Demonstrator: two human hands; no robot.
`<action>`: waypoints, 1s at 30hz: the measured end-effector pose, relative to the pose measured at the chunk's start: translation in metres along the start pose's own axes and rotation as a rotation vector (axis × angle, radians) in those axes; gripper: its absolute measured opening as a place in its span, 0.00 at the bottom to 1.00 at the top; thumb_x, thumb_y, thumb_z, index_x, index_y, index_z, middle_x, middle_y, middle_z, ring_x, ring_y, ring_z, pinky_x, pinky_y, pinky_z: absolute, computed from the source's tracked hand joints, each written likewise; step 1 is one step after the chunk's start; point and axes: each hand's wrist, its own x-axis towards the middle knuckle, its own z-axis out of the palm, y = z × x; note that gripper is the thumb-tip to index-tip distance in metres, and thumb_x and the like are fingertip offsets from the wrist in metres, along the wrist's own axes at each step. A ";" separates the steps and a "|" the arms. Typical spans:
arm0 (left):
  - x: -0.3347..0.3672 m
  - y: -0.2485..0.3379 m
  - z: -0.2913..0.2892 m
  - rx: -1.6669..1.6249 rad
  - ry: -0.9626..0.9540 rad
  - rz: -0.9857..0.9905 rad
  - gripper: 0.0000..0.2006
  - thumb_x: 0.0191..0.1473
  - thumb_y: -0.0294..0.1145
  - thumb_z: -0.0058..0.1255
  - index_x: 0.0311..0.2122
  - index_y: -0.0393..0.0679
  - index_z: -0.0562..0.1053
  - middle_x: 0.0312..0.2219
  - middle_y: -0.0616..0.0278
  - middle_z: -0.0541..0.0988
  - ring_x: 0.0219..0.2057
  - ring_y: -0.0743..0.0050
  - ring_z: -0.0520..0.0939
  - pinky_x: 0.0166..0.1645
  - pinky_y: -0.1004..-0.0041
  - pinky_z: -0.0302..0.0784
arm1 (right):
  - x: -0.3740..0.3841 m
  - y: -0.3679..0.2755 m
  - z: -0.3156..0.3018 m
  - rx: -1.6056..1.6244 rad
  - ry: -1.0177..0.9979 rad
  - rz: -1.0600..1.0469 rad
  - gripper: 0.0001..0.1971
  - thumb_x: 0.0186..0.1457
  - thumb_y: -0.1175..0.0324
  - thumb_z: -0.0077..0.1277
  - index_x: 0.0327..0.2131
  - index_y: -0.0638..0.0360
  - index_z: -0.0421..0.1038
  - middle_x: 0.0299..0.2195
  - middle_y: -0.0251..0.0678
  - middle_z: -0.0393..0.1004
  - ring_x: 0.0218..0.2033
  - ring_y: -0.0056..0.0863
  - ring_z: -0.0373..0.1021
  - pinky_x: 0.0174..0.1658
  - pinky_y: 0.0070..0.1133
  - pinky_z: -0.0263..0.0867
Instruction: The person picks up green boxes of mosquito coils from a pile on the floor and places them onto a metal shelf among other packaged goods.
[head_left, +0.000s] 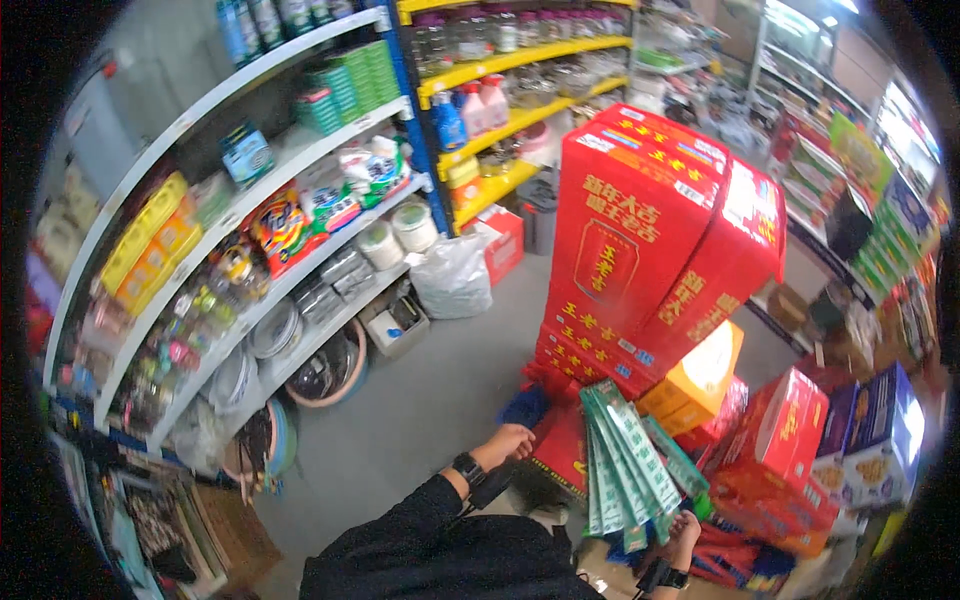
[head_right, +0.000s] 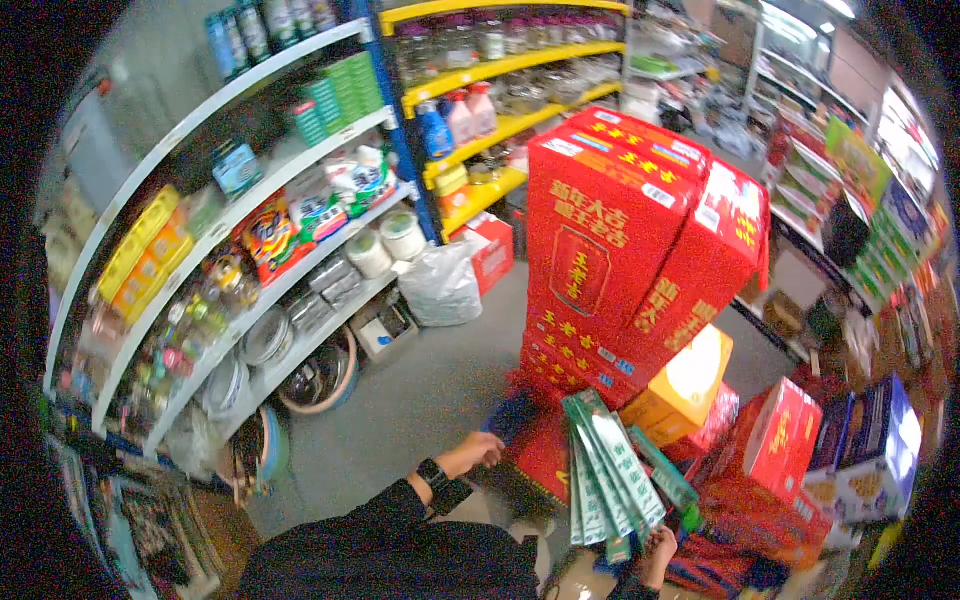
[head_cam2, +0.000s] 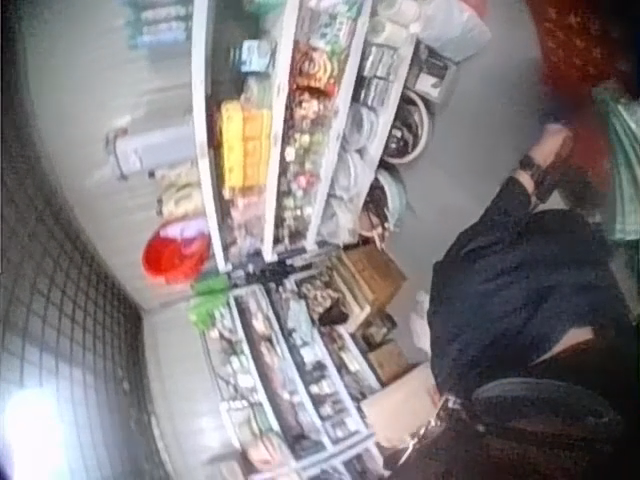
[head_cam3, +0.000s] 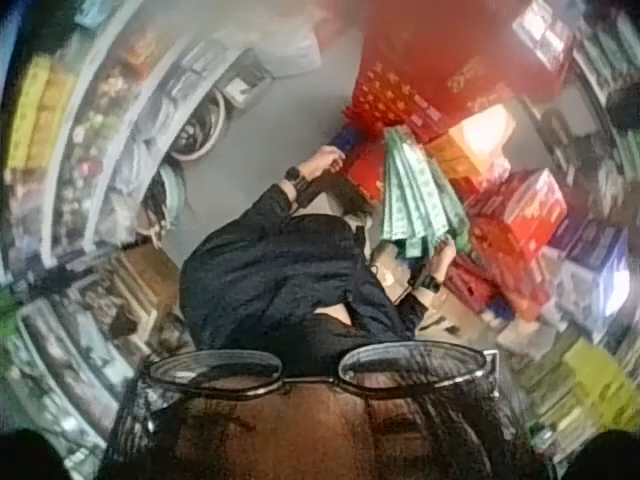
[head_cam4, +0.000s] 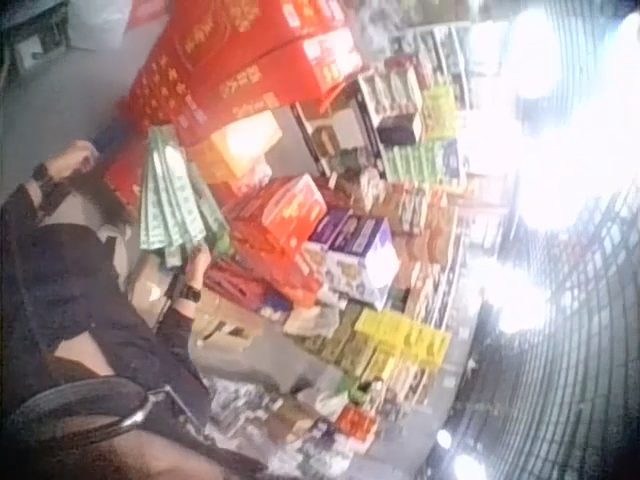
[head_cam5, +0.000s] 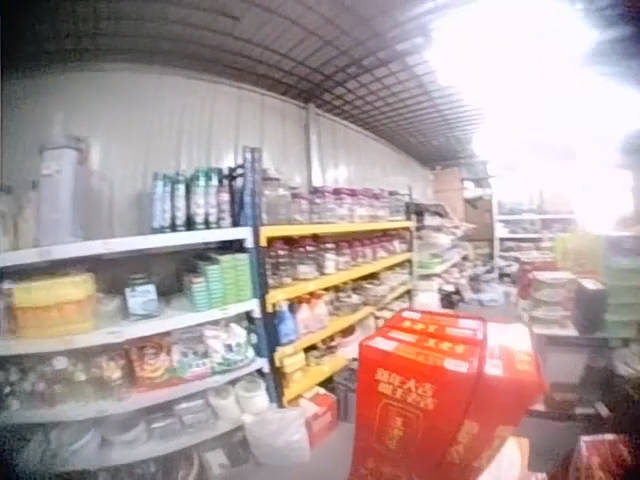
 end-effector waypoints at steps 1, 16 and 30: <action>-0.007 -0.004 0.004 -0.007 0.011 0.017 0.10 0.50 0.33 0.36 0.31 0.40 0.69 0.20 0.62 0.73 0.19 0.76 0.73 0.22 0.79 0.68 | 0.024 -0.007 -0.008 -0.010 0.017 0.020 0.04 0.45 0.71 0.41 0.21 0.57 0.61 0.14 0.30 0.61 0.14 0.17 0.56 0.15 0.13 0.51; -0.126 -0.067 -0.040 -0.311 0.253 0.078 0.08 0.50 0.26 0.39 0.34 0.36 0.68 0.24 0.57 0.74 0.24 0.72 0.75 0.28 0.75 0.71 | 0.105 0.053 0.094 -0.501 -0.544 -0.152 0.08 0.46 0.69 0.41 0.26 0.65 0.67 0.13 0.34 0.65 0.11 0.22 0.62 0.13 0.17 0.58; -0.122 -0.108 0.041 -0.219 0.308 -0.105 0.08 0.50 0.26 0.37 0.35 0.37 0.67 0.22 0.57 0.73 0.22 0.72 0.74 0.25 0.76 0.70 | 0.127 0.112 -0.067 -1.085 -0.035 -0.237 0.16 0.38 0.63 0.51 0.31 0.65 0.67 0.30 0.48 0.70 0.33 0.40 0.68 0.36 0.28 0.62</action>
